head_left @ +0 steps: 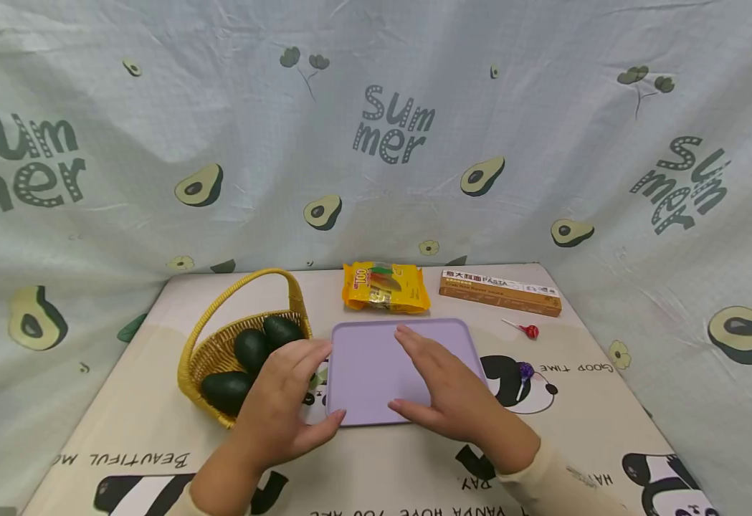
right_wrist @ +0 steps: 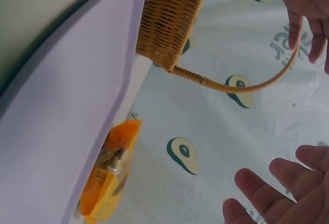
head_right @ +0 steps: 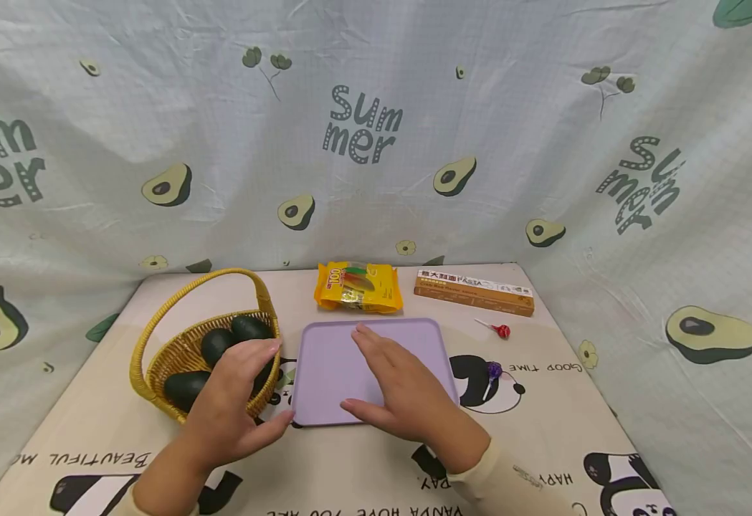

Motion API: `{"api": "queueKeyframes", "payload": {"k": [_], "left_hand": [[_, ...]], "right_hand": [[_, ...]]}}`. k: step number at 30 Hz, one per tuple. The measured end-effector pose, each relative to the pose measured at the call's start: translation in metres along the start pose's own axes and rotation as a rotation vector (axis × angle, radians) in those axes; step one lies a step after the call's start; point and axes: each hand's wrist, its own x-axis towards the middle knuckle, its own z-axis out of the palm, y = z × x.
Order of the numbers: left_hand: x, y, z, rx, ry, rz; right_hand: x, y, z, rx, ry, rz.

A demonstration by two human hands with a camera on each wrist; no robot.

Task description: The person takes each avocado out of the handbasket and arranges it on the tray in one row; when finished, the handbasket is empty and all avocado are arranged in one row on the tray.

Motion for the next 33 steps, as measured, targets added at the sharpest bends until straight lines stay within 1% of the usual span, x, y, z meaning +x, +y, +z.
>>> {"api": "queueKeyframes", "payload": {"k": [3, 7, 13, 15, 22, 28, 30, 33], "left_hand": [[0.000, -0.002, -0.003, 0.011, 0.019, -0.018], [-0.002, -0.004, -0.006, 0.025, 0.046, -0.044], [-0.003, -0.008, -0.012, 0.052, 0.117, -0.048], [-0.003, -0.008, -0.014, 0.060, 0.130, -0.061], [-0.003, -0.009, -0.020, 0.099, 0.212, -0.065], [-0.002, -0.009, -0.024, 0.123, 0.286, -0.073], [-0.002, -0.008, -0.025, 0.121, 0.303, -0.075], [-0.004, -0.008, -0.028, 0.130, 0.311, -0.090]], "right_hand": [[0.002, -0.001, 0.003, 0.013, 0.008, 0.000], [0.005, -0.003, 0.006, 0.048, -0.002, 0.034], [0.009, -0.005, 0.011, 0.126, -0.009, 0.096], [0.011, -0.005, 0.013, 0.155, -0.005, 0.110], [0.017, -0.007, 0.020, 0.250, -0.002, 0.162], [0.024, -0.010, 0.025, 0.336, 0.005, 0.179], [0.025, -0.011, 0.027, 0.361, 0.004, 0.186], [0.027, -0.013, 0.031, 0.394, 0.000, 0.194]]}}
